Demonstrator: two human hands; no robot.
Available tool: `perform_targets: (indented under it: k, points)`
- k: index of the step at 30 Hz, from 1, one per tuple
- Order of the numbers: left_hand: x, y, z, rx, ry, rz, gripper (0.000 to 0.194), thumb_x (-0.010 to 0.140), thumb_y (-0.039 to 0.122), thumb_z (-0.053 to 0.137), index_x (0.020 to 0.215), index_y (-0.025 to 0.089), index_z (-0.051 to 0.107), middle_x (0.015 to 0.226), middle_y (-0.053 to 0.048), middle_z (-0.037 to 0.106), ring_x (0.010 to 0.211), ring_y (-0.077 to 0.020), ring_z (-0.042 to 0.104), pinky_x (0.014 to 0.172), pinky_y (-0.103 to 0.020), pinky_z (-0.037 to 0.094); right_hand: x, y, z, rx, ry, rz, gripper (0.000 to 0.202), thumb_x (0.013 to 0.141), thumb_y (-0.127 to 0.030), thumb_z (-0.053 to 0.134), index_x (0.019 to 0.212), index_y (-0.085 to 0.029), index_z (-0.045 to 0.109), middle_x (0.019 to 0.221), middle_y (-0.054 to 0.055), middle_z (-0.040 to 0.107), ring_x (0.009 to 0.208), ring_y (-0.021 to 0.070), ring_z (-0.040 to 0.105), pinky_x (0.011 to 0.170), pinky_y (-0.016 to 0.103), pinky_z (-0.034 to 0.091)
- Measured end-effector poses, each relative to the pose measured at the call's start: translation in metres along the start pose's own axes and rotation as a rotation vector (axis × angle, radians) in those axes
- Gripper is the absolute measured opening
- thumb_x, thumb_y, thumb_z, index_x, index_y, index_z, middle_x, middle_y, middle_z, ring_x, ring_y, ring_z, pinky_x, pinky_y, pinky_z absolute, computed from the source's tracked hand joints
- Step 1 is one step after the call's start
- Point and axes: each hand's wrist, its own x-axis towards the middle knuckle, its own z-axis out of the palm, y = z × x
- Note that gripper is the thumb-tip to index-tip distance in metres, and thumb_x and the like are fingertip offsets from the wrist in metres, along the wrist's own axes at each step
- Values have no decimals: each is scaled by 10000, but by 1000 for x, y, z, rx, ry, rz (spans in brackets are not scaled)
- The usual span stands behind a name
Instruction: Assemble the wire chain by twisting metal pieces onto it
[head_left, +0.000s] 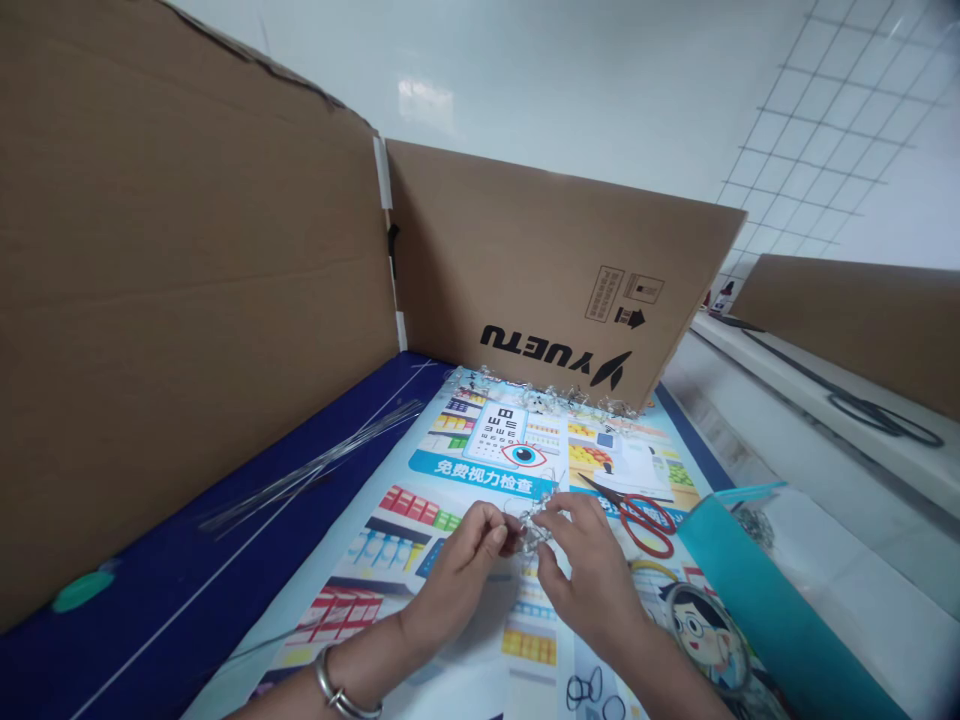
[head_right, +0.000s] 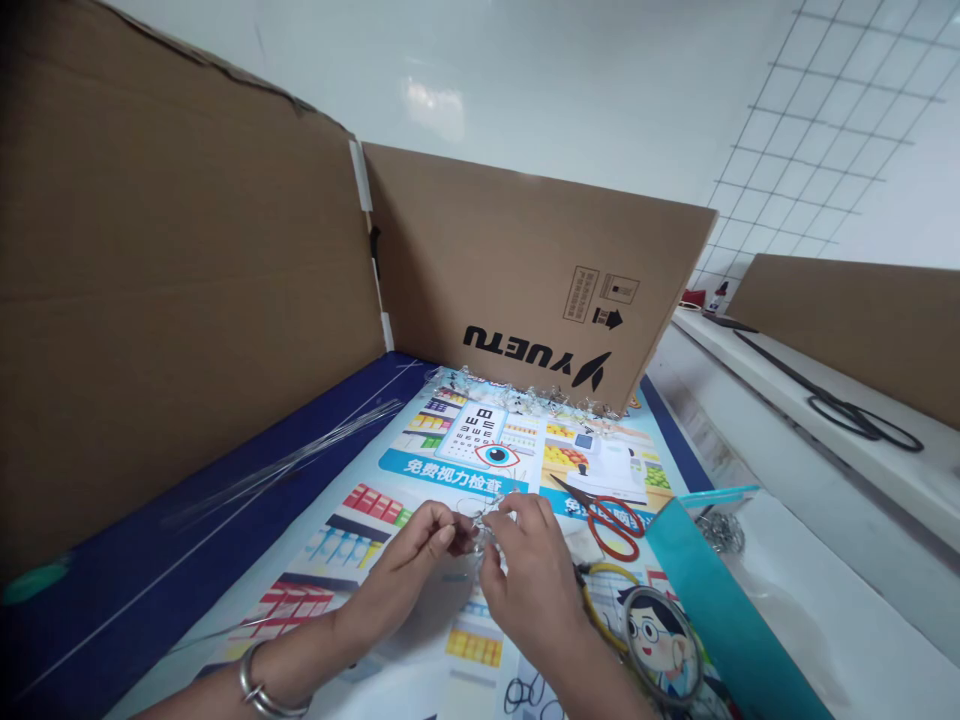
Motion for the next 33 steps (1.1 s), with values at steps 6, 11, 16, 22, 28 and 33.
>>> perform_targets:
  k: [6, 11, 16, 22, 28, 33]
  points:
    - [-1, -5, -2, 166, 73, 35, 140, 901, 305, 405, 855, 186, 464, 919, -47, 565, 831, -157, 523, 780, -302, 424, 3, 6, -6, 112, 68, -55, 276, 767, -169, 562, 1039, -215, 564, 1057, 73, 539, 1034, 210, 476, 893, 393, 402]
    - [3, -9, -5, 169, 193, 15, 125, 881, 299, 437, 911, 183, 474, 987, -50, 575, 858, -154, 551, 806, -311, 433, 4, 15, -22, 57, 45, 56, 215, 812, -218, 536, 1021, -197, 580, 1047, 65, 558, 1022, 173, 503, 876, 321, 411]
    - [2, -14, -7, 248, 282, 25, 136, 858, 295, 468, 915, 178, 505, 1050, -70, 571, 942, -179, 544, 809, -313, 443, -10, 22, -42, -138, -489, 16, 124, 809, -169, 514, 828, -200, 633, 854, 22, 612, 817, 149, 568, 699, 259, 419]
    - [0, -20, -8, 427, 287, 75, 113, 835, 297, 499, 859, 192, 531, 1023, -52, 550, 998, -194, 509, 889, -323, 399, -47, 21, -52, -245, -732, -76, 100, 781, -157, 529, 786, -188, 624, 815, 30, 613, 749, 155, 557, 629, 254, 373]
    - [-2, -18, -6, 448, 226, 84, 108, 838, 289, 487, 824, 196, 538, 1017, -45, 542, 984, -185, 511, 879, -301, 393, -66, 12, -48, -309, -727, -59, 87, 807, -176, 499, 802, -175, 586, 831, 51, 589, 786, 174, 530, 651, 270, 363]
    - [-2, -15, -5, 405, 203, 74, 134, 835, 305, 487, 785, 193, 539, 1001, -49, 549, 981, -189, 509, 877, -302, 394, -67, 4, -40, -422, -702, -162, 79, 772, -110, 498, 752, -165, 551, 766, 62, 580, 705, 191, 504, 620, 303, 344]
